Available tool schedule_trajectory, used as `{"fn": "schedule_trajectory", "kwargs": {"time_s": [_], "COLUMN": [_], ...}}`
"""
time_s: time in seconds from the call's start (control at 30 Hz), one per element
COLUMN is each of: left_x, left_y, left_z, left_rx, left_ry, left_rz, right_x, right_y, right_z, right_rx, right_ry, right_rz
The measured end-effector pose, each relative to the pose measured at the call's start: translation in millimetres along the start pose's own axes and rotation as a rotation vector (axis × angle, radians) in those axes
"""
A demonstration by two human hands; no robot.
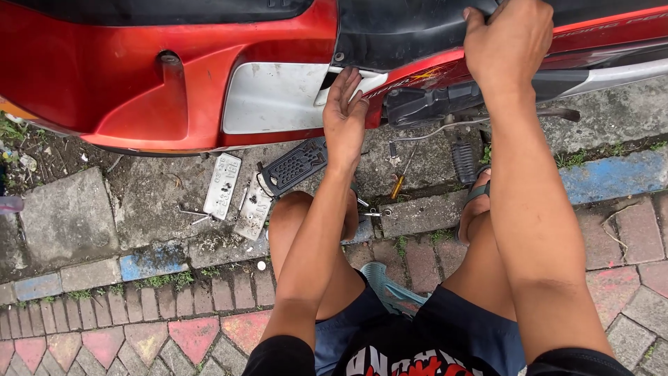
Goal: Detaching plastic body panels from a motorcycle using a screwdriver.
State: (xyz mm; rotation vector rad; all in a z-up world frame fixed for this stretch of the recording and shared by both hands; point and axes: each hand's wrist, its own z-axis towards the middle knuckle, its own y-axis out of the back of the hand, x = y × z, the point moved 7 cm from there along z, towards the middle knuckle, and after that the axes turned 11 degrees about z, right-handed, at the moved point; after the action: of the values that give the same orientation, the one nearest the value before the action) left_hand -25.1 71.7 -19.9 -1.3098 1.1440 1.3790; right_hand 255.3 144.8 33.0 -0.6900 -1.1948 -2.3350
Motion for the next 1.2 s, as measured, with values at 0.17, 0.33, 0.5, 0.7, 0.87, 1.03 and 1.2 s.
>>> {"fn": "schedule_trajectory", "kwargs": {"time_s": [0.17,0.33,0.5,0.7,0.87,1.03,1.2], "left_x": [1.1,-1.6,1.6,3.9,6.3,1.0,-11.7], "left_y": [-5.7,-8.4,-8.9,-6.4,-4.9,-9.2,-11.0], "left_z": [-5.2,-4.7,-2.3,-1.0,-5.4,-5.6,-4.9], "left_rx": [0.044,0.053,0.083,0.067,0.052,0.085,0.091], "left_ry": [-0.049,-0.046,-0.007,0.005,0.020,-0.001,0.071], "left_rz": [-0.082,-0.094,-0.085,-0.222,-0.270,-0.227,-0.009], "right_x": [-5.8,1.7,-0.9,-5.2,3.7,6.3,6.0], "right_y": [4.8,10.0,8.8,2.5,2.8,-0.4,2.3], "right_z": [-0.9,-3.1,-2.1,-3.5,-11.1,-13.1,-16.6], "right_rx": [0.020,-0.006,-0.016,-0.062,-0.061,-0.034,-0.005], "right_ry": [-0.011,0.023,-0.016,0.010,0.031,0.071,0.139], "right_rz": [0.085,0.068,0.083,0.082,0.050,-0.055,-0.035]}}
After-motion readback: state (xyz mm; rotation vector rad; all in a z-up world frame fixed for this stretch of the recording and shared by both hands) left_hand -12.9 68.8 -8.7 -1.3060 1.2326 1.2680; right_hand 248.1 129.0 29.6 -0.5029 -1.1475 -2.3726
